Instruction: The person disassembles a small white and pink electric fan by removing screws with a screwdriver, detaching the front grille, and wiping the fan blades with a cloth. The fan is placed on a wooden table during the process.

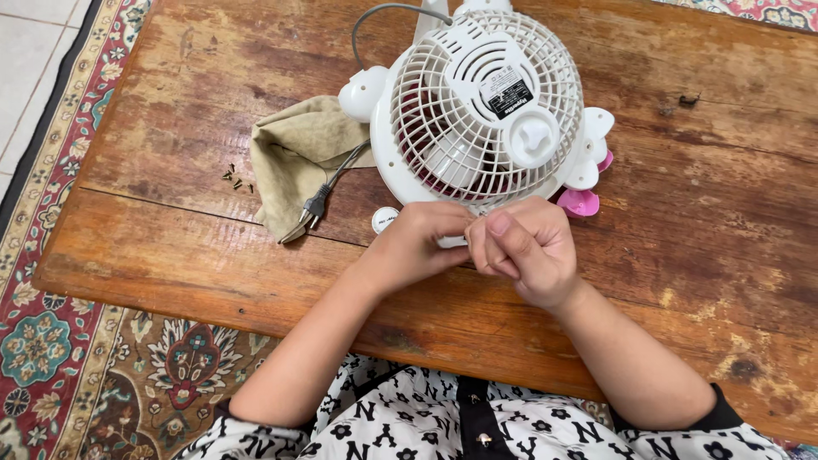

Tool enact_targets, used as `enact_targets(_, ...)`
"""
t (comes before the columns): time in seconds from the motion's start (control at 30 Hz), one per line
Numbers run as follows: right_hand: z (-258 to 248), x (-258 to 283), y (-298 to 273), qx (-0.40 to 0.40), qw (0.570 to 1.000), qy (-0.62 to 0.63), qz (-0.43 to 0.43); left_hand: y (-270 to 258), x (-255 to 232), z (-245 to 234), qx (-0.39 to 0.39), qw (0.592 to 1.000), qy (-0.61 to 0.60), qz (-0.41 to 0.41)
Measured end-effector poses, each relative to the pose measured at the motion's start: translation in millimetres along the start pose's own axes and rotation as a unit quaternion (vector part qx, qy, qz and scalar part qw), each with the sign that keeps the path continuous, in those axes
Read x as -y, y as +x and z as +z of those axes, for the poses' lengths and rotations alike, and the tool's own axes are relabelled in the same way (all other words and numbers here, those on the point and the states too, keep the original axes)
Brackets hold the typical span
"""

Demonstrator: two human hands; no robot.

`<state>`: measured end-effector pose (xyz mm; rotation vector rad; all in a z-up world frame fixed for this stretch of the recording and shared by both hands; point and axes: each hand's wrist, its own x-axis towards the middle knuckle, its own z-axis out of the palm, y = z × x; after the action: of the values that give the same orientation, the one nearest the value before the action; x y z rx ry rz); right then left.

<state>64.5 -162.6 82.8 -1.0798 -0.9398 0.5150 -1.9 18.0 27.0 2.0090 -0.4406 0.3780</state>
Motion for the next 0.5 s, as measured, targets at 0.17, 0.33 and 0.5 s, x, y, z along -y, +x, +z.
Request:
enact_targets(0.17, -23, 13, 11, 0.167, 0.986, -0.001, 0.008, -23, -26, 34, -0.130, 0.926, 0.354, 0.013)
enact_targets(0.33, -15, 40, 20, 0.157, 0.979, -0.114, 0.063, -25, -1, 40, -0.163, 0.928, 0.296, -0.157)
enact_targets(0.5, 8, 83, 15, 0.068, 0.758, -0.635, 0.133, -29, 8, 42, -0.153, 0.927, 0.285, -0.187)
